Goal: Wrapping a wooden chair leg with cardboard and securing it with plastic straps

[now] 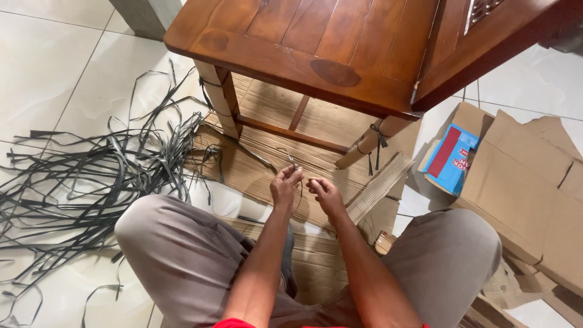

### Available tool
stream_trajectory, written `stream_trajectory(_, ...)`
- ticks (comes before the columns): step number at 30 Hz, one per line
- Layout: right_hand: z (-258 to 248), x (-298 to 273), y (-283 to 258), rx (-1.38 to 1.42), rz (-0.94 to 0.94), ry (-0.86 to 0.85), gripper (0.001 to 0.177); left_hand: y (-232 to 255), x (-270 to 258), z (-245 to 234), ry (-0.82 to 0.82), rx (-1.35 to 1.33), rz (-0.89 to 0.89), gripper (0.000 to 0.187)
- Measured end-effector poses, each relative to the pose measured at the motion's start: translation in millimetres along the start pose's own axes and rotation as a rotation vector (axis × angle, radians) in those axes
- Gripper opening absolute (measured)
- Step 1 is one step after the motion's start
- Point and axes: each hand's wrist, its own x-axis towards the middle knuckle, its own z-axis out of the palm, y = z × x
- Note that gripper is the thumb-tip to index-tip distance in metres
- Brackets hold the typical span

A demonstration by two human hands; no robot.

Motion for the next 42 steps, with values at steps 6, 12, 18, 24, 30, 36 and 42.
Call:
stream_trajectory(6, -4.4, 9.0, 12.2, 0.099, -0.034, -0.12, 0.031, -20.7, -3.0, 11.6, -0.077, -0.023, 0.009, 0.029)
stream_trajectory(12, -15.5, 4.7, 15.5, 0.152, -0.068, -0.079, 0.019, 9.9, -25.0, 25.3, 0.029, 0.077, 0.025, 0.024)
stream_trajectory(18, -36.2, -0.5, 14.7, -0.337, 0.008, -0.059, 0.014, -25.1, 5.2, 31.5, 0.148, 0.032, 0.073, 0.026)
stream_trajectory(24, -58.3, 1.4, 43.8, -0.555, 0.12, -0.042, 0.013, -86.1, 29.1, 37.8, 0.145, 0.138, -0.001, 0.023)
stream_trajectory(30, -66.8, -21.0, 32.6, -0.168, 0.086, 0.022, 0.03, -113.2, 20.4, 53.2, 0.028, 0.307, -0.074, 0.022)
stream_trajectory(36, -76.0, -23.9, 29.7, 0.029, 0.023, 0.121, 0.028, -115.1, 2.7, 63.6, -0.08, 0.364, -0.097, 0.025)
stream_trajectory(42, -87.0, -18.0, 54.4, 0.128, 0.082, 0.226, 0.025, -139.9, 19.3, 65.5, -0.069, 0.265, -0.217, 0.025)
